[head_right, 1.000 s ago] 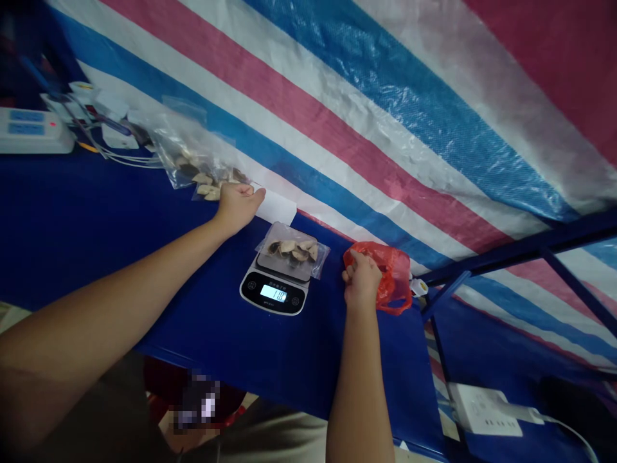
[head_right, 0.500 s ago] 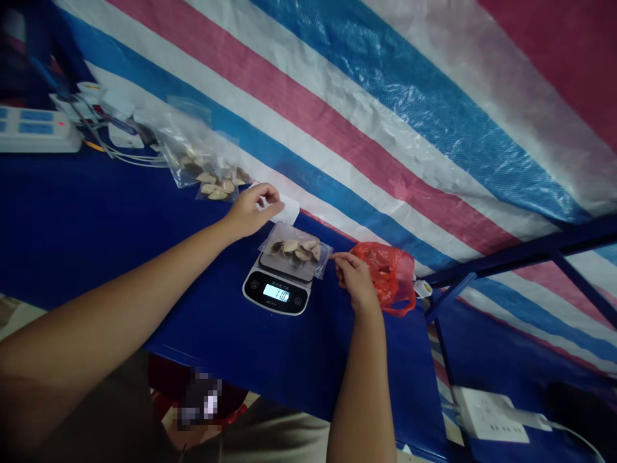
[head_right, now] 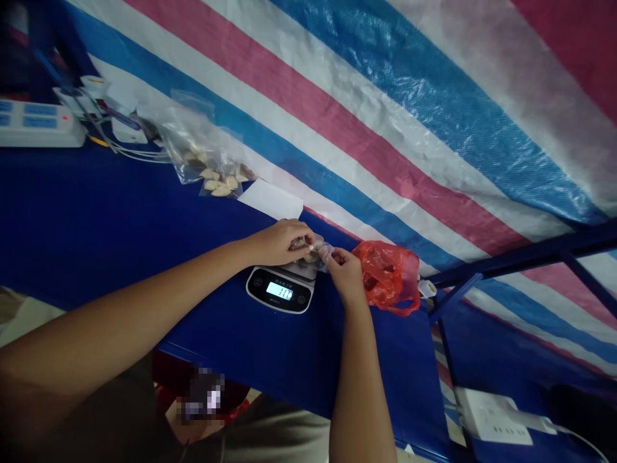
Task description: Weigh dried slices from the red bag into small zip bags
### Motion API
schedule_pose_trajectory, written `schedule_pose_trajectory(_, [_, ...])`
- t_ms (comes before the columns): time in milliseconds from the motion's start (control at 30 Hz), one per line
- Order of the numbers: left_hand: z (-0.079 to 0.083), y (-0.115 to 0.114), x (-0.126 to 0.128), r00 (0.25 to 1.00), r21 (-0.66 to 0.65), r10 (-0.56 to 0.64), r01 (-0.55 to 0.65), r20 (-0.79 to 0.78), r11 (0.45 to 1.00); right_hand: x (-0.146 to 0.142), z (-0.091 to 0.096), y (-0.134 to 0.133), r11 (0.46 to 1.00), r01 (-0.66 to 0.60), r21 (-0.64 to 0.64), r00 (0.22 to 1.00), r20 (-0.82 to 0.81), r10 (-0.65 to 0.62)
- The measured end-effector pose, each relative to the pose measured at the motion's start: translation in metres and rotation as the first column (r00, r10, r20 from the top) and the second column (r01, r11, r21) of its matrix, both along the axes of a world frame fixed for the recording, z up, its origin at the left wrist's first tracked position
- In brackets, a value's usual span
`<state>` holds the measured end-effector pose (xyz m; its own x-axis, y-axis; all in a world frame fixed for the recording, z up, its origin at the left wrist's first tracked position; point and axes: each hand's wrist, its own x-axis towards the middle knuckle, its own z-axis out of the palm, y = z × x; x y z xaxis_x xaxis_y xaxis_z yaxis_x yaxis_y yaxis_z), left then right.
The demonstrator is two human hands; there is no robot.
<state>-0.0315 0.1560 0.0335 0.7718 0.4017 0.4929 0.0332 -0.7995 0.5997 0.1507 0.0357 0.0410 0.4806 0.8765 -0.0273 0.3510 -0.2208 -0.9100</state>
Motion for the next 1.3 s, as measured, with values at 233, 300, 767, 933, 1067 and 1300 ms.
schedule_pose_trajectory(233, [0.000, 0.002, -0.001, 1.000, 0.010, -0.019, 0.019, 0.003, 1.000, 0.008, 0.005, -0.004, 0.998, 0.060, -0.020, 0.980, -0.186, -0.062])
schedule_pose_trajectory(300, [0.001, 0.003, -0.003, 1.000, 0.004, -0.027, 0.027, 0.010, 1.000, 0.013, 0.010, -0.009, 0.998, 0.057, -0.023, 0.966, -0.253, -0.061])
schedule_pose_trajectory(767, [0.003, 0.004, -0.007, 0.998, 0.029, -0.062, 0.062, -0.011, 0.998, 0.022, 0.017, -0.017, 0.979, -0.177, -0.099, 0.911, -0.392, 0.125])
schedule_pose_trajectory(933, [0.003, 0.003, -0.006, 0.998, 0.043, -0.044, 0.045, -0.038, 0.998, 0.013, 0.023, -0.015, 0.977, -0.172, -0.123, 0.902, -0.418, 0.106])
schedule_pose_trajectory(1067, [0.004, 0.002, -0.005, 0.998, 0.053, -0.020, 0.023, -0.058, 0.998, 0.014, 0.023, -0.011, 0.984, -0.150, -0.099, 0.858, -0.507, 0.080])
schedule_pose_trajectory(1300, [0.002, 0.001, -0.003, 0.995, 0.066, 0.023, -0.016, -0.097, 0.998, 0.009, 0.008, -0.005, 0.989, -0.008, -0.148, 0.927, -0.373, -0.049])
